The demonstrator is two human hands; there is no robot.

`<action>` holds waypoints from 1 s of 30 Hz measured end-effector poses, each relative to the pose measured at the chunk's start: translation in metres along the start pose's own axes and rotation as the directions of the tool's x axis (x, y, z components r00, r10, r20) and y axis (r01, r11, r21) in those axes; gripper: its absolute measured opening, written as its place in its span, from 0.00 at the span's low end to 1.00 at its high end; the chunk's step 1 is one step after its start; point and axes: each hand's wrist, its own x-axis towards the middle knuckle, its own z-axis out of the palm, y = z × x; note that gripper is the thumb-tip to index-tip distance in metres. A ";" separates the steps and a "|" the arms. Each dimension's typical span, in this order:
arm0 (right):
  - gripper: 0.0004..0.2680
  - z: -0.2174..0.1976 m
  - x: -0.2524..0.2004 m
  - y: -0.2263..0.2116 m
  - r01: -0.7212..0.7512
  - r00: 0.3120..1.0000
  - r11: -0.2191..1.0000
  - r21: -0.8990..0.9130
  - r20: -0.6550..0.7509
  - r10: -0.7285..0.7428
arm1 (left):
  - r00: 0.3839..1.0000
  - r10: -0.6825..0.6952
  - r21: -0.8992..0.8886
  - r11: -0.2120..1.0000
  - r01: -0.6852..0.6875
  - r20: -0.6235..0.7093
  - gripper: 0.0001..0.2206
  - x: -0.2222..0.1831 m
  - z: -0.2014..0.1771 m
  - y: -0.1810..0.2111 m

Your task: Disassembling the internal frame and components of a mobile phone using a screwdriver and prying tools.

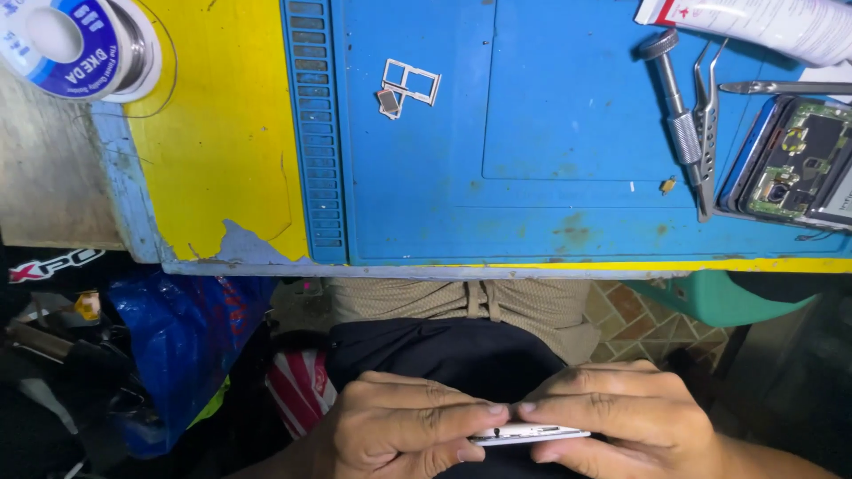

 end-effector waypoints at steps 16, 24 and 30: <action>0.08 0.009 -0.014 0.007 0.080 0.987 0.995 -0.065 -0.132 -0.089 | 1.000 0.024 -0.004 1.000 -0.024 -0.011 0.10 0.002 0.007 -0.004; 0.08 0.003 -0.065 0.027 -0.235 0.934 0.971 0.045 -0.266 0.238 | 0.969 -0.122 -0.082 0.991 0.107 -0.213 0.07 0.002 0.042 -0.025; 0.06 -0.004 -0.047 0.012 -0.221 0.966 0.974 -0.042 -0.147 0.213 | 0.979 0.009 -0.001 1.000 -0.009 -0.202 0.05 0.006 0.065 -0.038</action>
